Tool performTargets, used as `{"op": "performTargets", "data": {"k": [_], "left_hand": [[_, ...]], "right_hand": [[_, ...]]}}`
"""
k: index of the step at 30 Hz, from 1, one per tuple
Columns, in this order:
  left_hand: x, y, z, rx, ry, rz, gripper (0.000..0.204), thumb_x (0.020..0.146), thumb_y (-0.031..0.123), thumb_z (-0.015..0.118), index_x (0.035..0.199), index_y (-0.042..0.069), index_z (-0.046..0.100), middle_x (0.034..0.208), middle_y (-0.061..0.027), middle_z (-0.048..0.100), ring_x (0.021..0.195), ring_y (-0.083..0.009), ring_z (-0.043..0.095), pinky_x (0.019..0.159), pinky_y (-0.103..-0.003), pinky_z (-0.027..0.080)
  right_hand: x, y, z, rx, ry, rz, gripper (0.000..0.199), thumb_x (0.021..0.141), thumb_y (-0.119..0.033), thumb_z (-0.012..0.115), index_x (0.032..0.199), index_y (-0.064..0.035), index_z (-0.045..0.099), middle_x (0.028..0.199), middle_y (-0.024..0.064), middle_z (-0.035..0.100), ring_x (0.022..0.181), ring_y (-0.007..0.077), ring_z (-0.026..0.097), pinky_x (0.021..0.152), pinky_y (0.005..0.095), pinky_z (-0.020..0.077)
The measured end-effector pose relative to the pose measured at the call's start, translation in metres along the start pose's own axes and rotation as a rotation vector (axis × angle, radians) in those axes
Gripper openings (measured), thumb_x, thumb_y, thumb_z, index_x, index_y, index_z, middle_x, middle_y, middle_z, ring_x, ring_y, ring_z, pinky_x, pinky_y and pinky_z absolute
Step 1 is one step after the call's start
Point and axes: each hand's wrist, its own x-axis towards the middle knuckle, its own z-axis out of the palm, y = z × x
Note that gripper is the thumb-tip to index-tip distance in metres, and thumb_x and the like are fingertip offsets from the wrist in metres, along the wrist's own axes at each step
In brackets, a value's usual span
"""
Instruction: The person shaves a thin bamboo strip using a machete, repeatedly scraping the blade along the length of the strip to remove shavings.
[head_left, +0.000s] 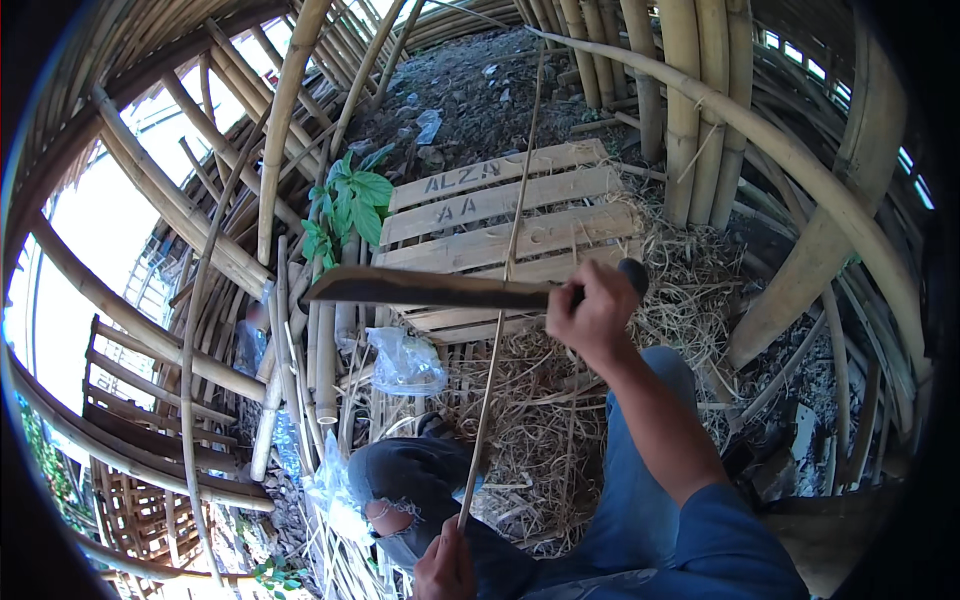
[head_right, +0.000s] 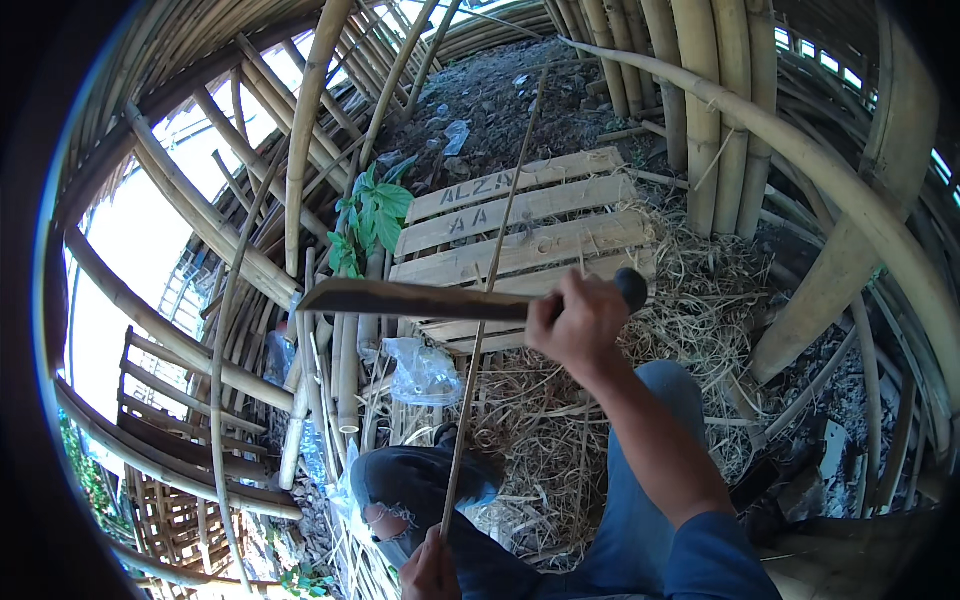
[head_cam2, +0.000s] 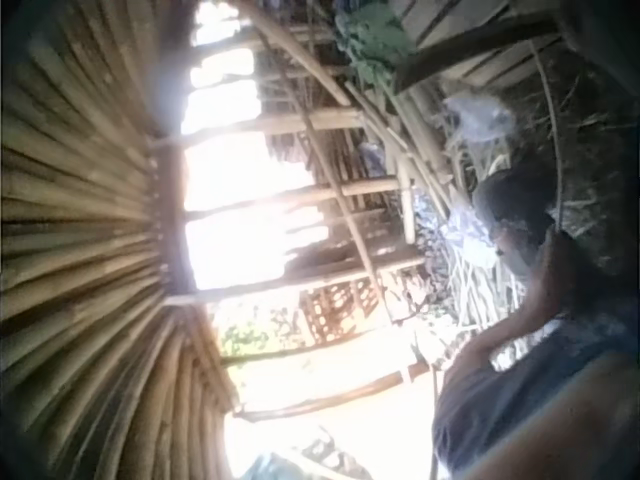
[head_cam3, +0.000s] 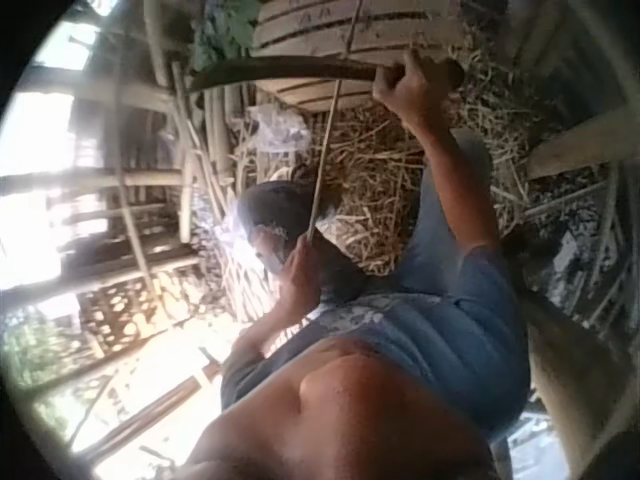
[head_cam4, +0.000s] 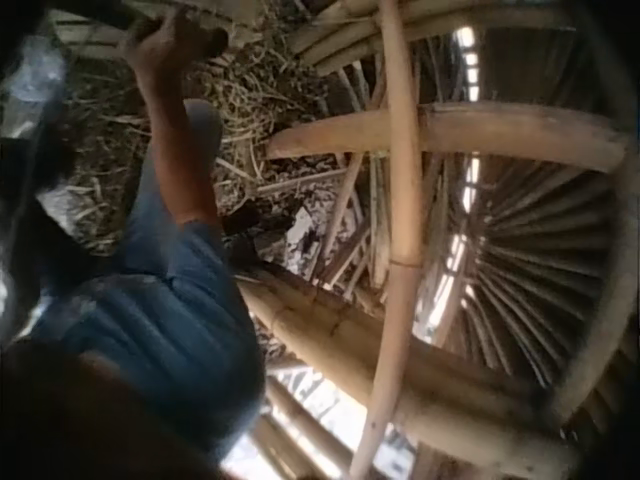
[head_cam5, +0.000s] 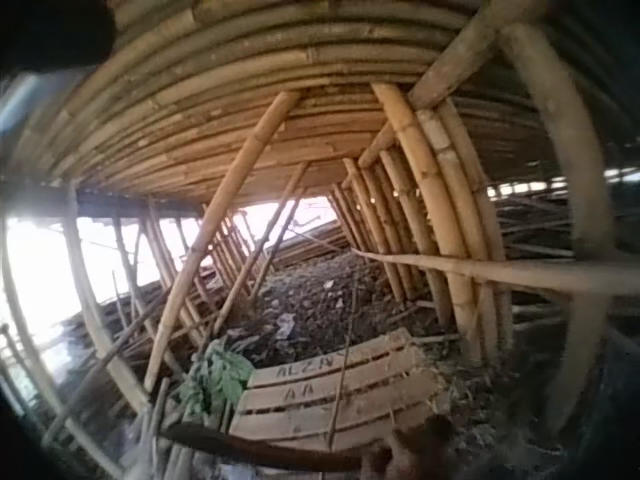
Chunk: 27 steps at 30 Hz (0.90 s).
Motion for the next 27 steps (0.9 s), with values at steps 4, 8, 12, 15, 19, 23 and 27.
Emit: {"op": "performTargets", "data": {"k": [4, 8, 12, 15, 19, 23, 27], "left_hand": [[0.009, 0.009, 0.014, 0.869, 0.004, 0.584, 0.046, 0.09, -0.004, 0.053, 0.134, -0.001, 0.042, 0.094, -0.0066, 0.054, 0.075, -0.0148, 0.052, 0.064, -0.024, 0.044], [-0.012, 0.017, 0.019, 0.768, -0.062, 0.424, 0.045, 0.09, -0.005, 0.051, 0.134, -0.001, 0.042, 0.095, -0.0085, 0.054, 0.076, -0.0167, 0.052, 0.066, -0.025, 0.045], [-0.004, 0.037, 0.032, 0.825, -0.072, 0.564, 0.041, 0.09, -0.007, 0.047, 0.131, -0.004, 0.044, 0.094, -0.0132, 0.056, 0.077, -0.0236, 0.054, 0.068, -0.031, 0.046], [-0.001, 0.04, 0.03, 0.842, -0.027, 0.534, 0.038, 0.092, -0.005, 0.046, 0.13, -0.005, 0.045, 0.09, -0.0149, 0.057, 0.075, -0.0262, 0.055, 0.068, -0.033, 0.047], [-0.024, 0.025, 0.02, 0.923, 0.03, 0.315, 0.036, 0.093, -0.001, 0.046, 0.129, -0.006, 0.045, 0.088, -0.0206, 0.059, 0.075, -0.0325, 0.058, 0.071, -0.038, 0.049], [-0.05, -0.001, 0.006, 0.804, 0.127, 0.178, 0.038, 0.092, -0.002, 0.047, 0.13, -0.006, 0.045, 0.098, -0.0246, 0.061, 0.085, -0.0359, 0.061, 0.075, -0.04, 0.05], [-0.04, -0.017, -0.014, 0.961, 0.145, 0.393, 0.037, 0.09, -0.002, 0.05, 0.126, -0.007, 0.047, 0.103, -0.0268, 0.061, 0.088, -0.0388, 0.062, 0.075, -0.042, 0.05]], "right_hand": [[-0.003, -0.026, 0.0, 0.097, -0.058, -0.126, 0.015, 0.062, -0.009, 0.056, 0.058, -0.0114, 0.042, 0.045, 0.0034, 0.039, 0.037, 0.0214, 0.042, 0.041, 0.0357, 0.0357], [0.007, 0.014, -0.001, -0.022, 0.014, -0.066, 0.015, 0.062, -0.01, 0.056, 0.057, -0.0122, 0.042, 0.046, 0.0032, 0.04, 0.038, 0.0225, 0.042, 0.041, 0.0344, 0.0354], [-0.003, 0.007, 0.009, -0.084, 0.06, -0.002, 0.015, 0.061, -0.012, 0.057, 0.058, -0.0122, 0.043, 0.047, 0.0037, 0.042, 0.039, 0.0238, 0.044, 0.043, 0.0355, 0.036], [-0.012, -0.014, 0.011, -0.026, -0.013, -0.061, 0.015, 0.06, -0.013, 0.058, 0.058, -0.012, 0.043, 0.047, 0.0039, 0.041, 0.041, 0.0231, 0.042, 0.045, 0.0371, 0.0365], [0.002, 0.005, 0.009, 0.033, -0.037, -0.169, 0.015, 0.061, -0.01, 0.058, 0.057, -0.0119, 0.043, 0.045, 0.0037, 0.041, 0.037, 0.0213, 0.04, 0.042, 0.0354, 0.0369], [0.01, 0.036, 0.003, -0.225, -0.002, 0.158, 0.013, 0.064, -0.008, 0.056, 0.058, -0.0098, 0.045, 0.048, 0.0058, 0.047, 0.04, 0.0223, 0.049, 0.041, 0.0346, 0.0391], [-0.003, 0.007, 0.002, -0.069, -0.041, 0.041, 0.014, 0.064, -0.009, 0.058, 0.057, -0.0091, 0.045, 0.047, 0.0071, 0.048, 0.04, 0.0236, 0.051, 0.041, 0.0367, 0.0408]]}}
